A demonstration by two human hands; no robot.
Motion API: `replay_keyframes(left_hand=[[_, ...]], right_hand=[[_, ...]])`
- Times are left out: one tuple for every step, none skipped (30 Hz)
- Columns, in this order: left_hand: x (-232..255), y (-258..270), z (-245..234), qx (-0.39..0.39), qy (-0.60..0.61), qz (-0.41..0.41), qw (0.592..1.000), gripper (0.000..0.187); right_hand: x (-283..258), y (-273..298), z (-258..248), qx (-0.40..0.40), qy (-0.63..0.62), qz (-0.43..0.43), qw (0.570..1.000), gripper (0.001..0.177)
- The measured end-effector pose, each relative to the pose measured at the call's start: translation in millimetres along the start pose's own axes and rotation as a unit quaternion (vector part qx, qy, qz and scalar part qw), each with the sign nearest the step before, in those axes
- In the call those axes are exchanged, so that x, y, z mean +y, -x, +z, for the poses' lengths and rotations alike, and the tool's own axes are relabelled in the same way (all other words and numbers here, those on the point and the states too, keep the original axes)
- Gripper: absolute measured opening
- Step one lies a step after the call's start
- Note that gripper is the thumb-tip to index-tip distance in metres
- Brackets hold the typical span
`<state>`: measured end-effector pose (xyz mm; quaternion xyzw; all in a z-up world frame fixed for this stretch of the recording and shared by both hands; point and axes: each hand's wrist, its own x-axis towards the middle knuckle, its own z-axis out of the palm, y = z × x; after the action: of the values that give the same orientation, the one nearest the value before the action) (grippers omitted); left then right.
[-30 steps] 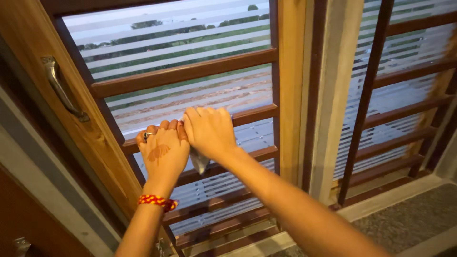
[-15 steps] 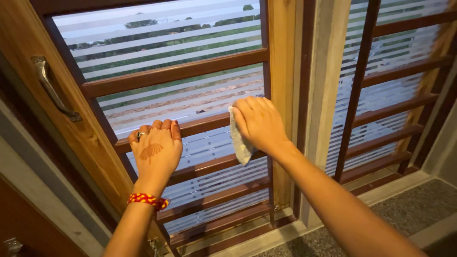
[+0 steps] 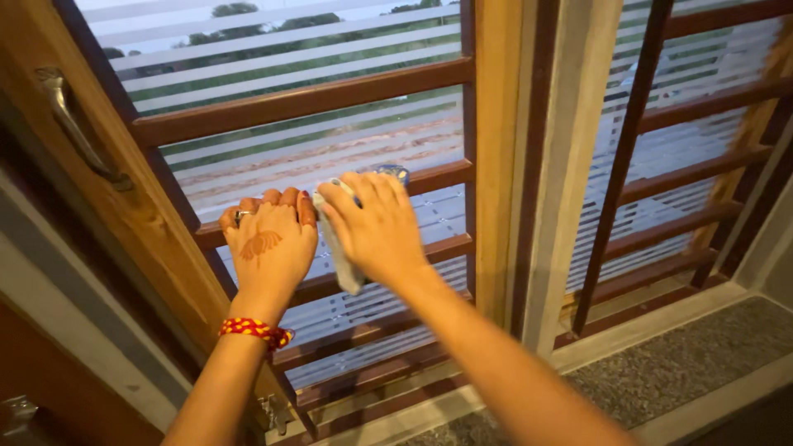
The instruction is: The person wipes the glass panes and wooden frame of a door using a cloth. They move the cloth along the slats and the handle area by hand.
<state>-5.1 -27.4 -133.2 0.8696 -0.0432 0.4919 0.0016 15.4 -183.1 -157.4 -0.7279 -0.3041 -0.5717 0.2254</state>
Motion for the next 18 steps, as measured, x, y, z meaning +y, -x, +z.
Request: replay_keyframes(left_hand=[[-1.1,-0.4,-0.4,0.002,-0.002,-0.002,1.000,0.034],[-1.4,-0.7,-0.4,0.001,0.002,-0.002,1.000,0.035],[-1.6,0.0,-0.5,-0.001,0.007,-0.002,1.000,0.035],[-2.0,0.1,-0.6,0.000,0.005,-0.004,1.000,0.035],[-1.7,0.1,-0.2,-0.001,0.006,-0.005,1.000,0.035],[-1.7,0.0,0.1,-0.003,0.007,-0.005,1.000,0.036],[-2.0,-0.4,0.3,-0.003,0.007,-0.007,1.000,0.036],[-2.3,-0.9,0.4,-0.002,0.008,-0.009,1.000,0.035],[-1.7,-0.6,0.1,-0.001,0.009,-0.010,1.000,0.035],[-0.9,0.9,-0.4,-0.001,0.009,-0.011,1.000,0.035],[-0.5,1.7,-1.0,0.005,0.011,-0.010,1.000,0.035],[-0.2,2.1,-1.5,0.011,0.012,-0.009,1.000,0.035],[0.7,2.3,-2.0,0.012,0.012,-0.010,1.000,0.035],[1.8,2.3,-2.4,0.019,0.014,-0.012,1.000,0.036],[2.9,2.9,-3.1,0.026,0.016,-0.015,0.999,0.036],[3.7,2.9,-4.0,0.026,0.016,-0.016,0.999,0.036],[3.7,3.3,-5.5,0.023,0.030,-0.018,0.999,0.032],[3.1,4.7,-7.3,0.021,0.044,-0.021,0.999,0.028]], right_hand=[[7.5,-0.2,-4.9,0.001,-0.002,-0.003,1.000,0.027],[14.4,-0.5,-8.9,0.000,0.012,-0.022,1.000,0.029],[20.6,0.4,-12.9,-0.002,0.026,-0.041,0.999,0.030],[26.6,1.5,-16.9,-0.002,0.024,-0.043,0.999,0.030],[32.8,3.3,-21.2,-0.017,0.034,-0.030,0.999,0.030],[39.6,4.8,-25.7,-0.033,0.044,-0.017,0.998,0.029],[47.8,5.9,-31.3,-0.033,0.043,-0.018,0.998,0.029],[56.2,6.7,-37.2,-0.036,0.066,-0.009,0.997,0.029],[62.4,8.3,-42.1,-0.038,0.089,-0.001,0.995,0.029],[65.8,11.5,-46.2,-0.039,0.089,-0.002,0.995,0.029],[67.9,13.8,-49.4,-0.009,0.094,0.022,0.995,0.027],[68.6,14.7,-50.4,0.020,0.099,0.046,0.994,0.026],[67.0,14.5,-48.2,0.020,0.099,0.044,0.994,0.026],[64.4,13.7,-44.6,0.041,0.098,0.050,0.993,0.024],[62.6,13.7,-42.6,0.062,0.097,0.057,0.992,0.022],[63.5,12.0,-42.4,0.062,0.096,0.056,0.992,0.022],[65.7,8.1,-41.8,0.052,0.091,0.080,0.991,0.021],[67.8,4.7,-41.8,0.043,0.086,0.104,0.990,0.020]])
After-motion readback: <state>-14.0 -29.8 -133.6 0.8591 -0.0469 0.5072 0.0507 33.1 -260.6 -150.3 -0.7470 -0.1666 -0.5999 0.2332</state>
